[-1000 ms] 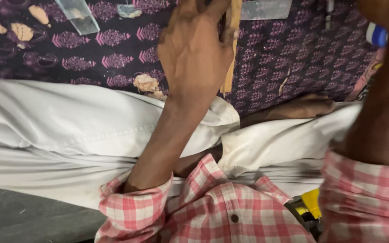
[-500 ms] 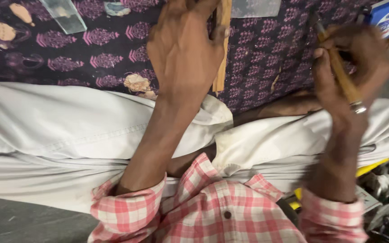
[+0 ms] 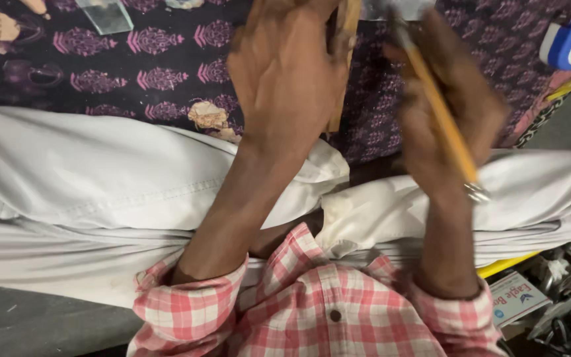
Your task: The person sits cross-legged on the floor and uses a glass cutter and a wooden block to score and snap small rectangular glass pieces. They repeatedly score the glass along the block and then apply pressure to break the pieces into smaller segments.
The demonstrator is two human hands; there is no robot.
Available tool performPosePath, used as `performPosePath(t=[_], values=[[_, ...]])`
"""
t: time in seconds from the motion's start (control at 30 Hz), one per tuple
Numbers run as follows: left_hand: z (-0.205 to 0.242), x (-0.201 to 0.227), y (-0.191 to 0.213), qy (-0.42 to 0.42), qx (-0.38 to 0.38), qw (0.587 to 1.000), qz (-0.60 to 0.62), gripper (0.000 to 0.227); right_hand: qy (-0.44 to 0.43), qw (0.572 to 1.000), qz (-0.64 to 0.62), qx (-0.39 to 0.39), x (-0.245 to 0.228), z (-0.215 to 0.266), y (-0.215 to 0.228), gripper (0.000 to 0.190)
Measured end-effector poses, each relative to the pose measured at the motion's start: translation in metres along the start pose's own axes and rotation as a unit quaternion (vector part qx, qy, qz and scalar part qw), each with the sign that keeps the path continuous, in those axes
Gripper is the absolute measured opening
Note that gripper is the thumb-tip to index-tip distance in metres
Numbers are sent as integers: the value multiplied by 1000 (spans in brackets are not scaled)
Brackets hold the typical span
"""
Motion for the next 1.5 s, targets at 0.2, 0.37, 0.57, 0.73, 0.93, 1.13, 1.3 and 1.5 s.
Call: performPosePath(t=[0.2, 0.37, 0.57, 0.73, 0.93, 1.13, 1.3, 1.5], values=[[-4, -4, -2, 18, -21, 1000, 7, 19, -6, 993, 109, -49, -17, -21, -17, 36], [-2, -1, 3, 14, -7, 1000, 25, 23, 4, 995, 90, -29, -20, -27, -22, 31], [0, -5, 1, 26, -33, 999, 29, 29, -25, 995, 100, 11, -16, -20, -32, 32], [-2, -2, 0, 18, -36, 998, 39, 35, -3, 995, 97, -2, -16, -25, -28, 31], [-4, -1, 0, 16, -62, 998, 18, 37, -9, 999, 39, -31, -24, -37, -25, 28], [-7, 0, 1, 29, -88, 995, 45, 43, -19, 994, 95, -42, -19, -40, -24, 36], [-4, -1, 1, 38, -83, 995, 36, 39, 10, 993, 111, -39, -12, -39, -26, 36], [-5, -4, -3, 55, -100, 993, 29, 43, 29, 989, 137, -38, -17, -43, -22, 25]])
Point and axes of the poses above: each hand's wrist, its own z-axis away from the middle knuckle, its own y-axis out of the back of the hand, x = y × z, the point moved 7 cm from there along -z, towards the middle knuckle, and after that the axes turned 13 degrees about -x, right-handed, at the moved point
